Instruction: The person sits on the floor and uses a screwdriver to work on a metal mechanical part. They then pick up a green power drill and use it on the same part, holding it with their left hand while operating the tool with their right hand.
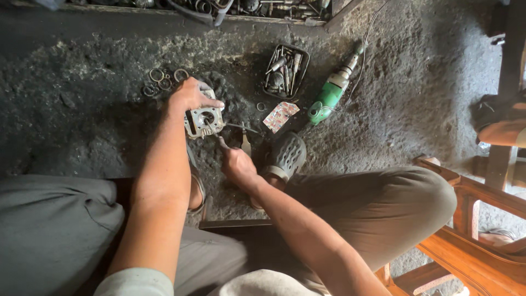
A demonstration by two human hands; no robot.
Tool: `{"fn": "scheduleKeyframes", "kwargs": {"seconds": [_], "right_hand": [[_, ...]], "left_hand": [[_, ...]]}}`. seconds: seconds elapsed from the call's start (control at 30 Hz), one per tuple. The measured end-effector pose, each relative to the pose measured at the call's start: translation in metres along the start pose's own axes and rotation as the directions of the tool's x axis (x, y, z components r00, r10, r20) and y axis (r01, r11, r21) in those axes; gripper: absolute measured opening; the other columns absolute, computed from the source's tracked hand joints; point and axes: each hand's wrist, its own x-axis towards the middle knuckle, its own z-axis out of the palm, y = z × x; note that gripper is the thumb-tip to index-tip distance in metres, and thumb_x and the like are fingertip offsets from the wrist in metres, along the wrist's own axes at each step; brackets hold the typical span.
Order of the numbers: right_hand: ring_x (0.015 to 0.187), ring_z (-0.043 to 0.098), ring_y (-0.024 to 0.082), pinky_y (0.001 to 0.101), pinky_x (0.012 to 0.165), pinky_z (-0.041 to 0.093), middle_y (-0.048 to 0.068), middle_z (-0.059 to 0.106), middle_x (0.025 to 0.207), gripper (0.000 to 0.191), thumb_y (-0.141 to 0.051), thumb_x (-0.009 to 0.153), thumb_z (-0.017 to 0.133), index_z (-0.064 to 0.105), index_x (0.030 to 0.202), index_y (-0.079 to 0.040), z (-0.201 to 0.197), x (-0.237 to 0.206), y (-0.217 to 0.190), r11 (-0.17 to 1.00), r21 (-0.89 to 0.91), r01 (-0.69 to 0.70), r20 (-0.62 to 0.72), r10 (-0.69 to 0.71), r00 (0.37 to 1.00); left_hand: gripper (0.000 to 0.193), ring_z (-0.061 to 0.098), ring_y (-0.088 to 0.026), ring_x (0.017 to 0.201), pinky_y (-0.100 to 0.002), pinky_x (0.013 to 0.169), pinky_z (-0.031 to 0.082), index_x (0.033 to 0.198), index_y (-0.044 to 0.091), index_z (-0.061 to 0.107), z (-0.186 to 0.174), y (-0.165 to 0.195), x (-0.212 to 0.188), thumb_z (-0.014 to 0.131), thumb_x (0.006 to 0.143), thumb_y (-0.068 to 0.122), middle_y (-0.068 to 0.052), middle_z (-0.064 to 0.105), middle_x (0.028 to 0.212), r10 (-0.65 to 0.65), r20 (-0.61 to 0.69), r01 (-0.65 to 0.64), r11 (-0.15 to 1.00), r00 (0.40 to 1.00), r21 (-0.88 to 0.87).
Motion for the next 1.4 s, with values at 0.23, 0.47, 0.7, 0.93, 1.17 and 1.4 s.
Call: {"fn": "scheduleKeyframes", "kwargs": {"seconds": [0.23, 0.47, 0.7, 0.93, 1.17, 1.4], "right_hand": [[0.071, 0.069, 0.042, 0.0516, 0.064, 0.054, 0.024, 0.07, 0.08, 0.059, -0.009, 0.09, 0.058, 0.058, 0.148, -0.016, -0.023, 0.0, -0.007, 0.997, -0.058, -0.048, -0.008, 0.047, 0.999], [0.087, 0.072, 0.038, 0.0479, 0.079, 0.057, 0.02, 0.075, 0.092, 0.041, -0.02, 0.079, 0.072, 0.076, 0.119, -0.027, -0.069, 0.032, 0.0, 0.95, -0.192, -0.245, 0.155, 0.276, 0.949], [0.084, 0.076, 0.034, 0.0431, 0.08, 0.059, 0.019, 0.075, 0.091, 0.045, -0.02, 0.081, 0.065, 0.071, 0.125, -0.029, -0.094, 0.039, -0.006, 0.911, 0.131, -0.391, 0.256, 0.35, 0.901], [0.09, 0.073, 0.035, 0.0434, 0.082, 0.058, 0.019, 0.076, 0.096, 0.038, -0.023, 0.08, 0.069, 0.078, 0.118, -0.026, -0.076, 0.055, 0.032, 0.966, -0.005, -0.259, 0.271, 0.25, 0.929], [0.102, 0.073, 0.034, 0.0422, 0.092, 0.057, 0.018, 0.076, 0.106, 0.033, -0.028, 0.081, 0.071, 0.078, 0.112, -0.022, -0.082, 0.063, 0.031, 0.934, -0.309, -0.18, 0.193, 0.247, 0.95], [0.107, 0.072, 0.031, 0.0401, 0.095, 0.057, 0.018, 0.076, 0.109, 0.034, -0.037, 0.079, 0.075, 0.078, 0.108, -0.018, -0.109, 0.07, 0.016, 0.942, -0.042, -0.333, 0.249, 0.333, 0.91]], "left_hand": [[0.087, 0.069, -0.03, 0.115, -0.039, 0.105, 0.05, 0.125, 0.009, 0.074, -0.003, -0.001, 0.004, 0.097, 0.054, 0.052, -0.017, 0.072, 0.127, -0.024, 0.009, 0.023, 0.998, 1.0, 0.066], [0.092, 0.066, -0.03, 0.12, -0.042, 0.108, 0.047, 0.129, 0.01, 0.071, -0.001, 0.001, 0.005, 0.097, 0.053, 0.054, -0.016, 0.067, 0.132, -0.064, 0.003, 0.064, 0.994, 0.998, 0.088], [0.09, 0.068, -0.03, 0.12, -0.04, 0.109, 0.049, 0.127, 0.009, 0.073, -0.002, -0.003, 0.004, 0.094, 0.054, 0.057, -0.017, 0.07, 0.131, -0.021, 0.009, 0.019, 0.992, 1.0, 0.128], [0.091, 0.068, -0.03, 0.118, -0.039, 0.108, 0.049, 0.127, 0.009, 0.072, -0.001, -0.01, 0.008, 0.095, 0.054, 0.057, -0.016, 0.071, 0.13, 0.015, 0.011, -0.016, 0.994, 1.0, 0.105], [0.09, 0.068, -0.03, 0.117, -0.04, 0.106, 0.05, 0.126, 0.01, 0.073, 0.004, 0.001, 0.001, 0.096, 0.051, 0.054, -0.016, 0.07, 0.13, 0.004, 0.028, -0.007, 0.994, 1.0, 0.108], [0.095, 0.068, -0.032, 0.119, -0.041, 0.107, 0.051, 0.131, 0.012, 0.071, 0.008, 0.009, 0.007, 0.095, 0.053, 0.059, -0.017, 0.069, 0.132, 0.047, 0.053, -0.058, 0.968, 0.997, 0.243]]}}
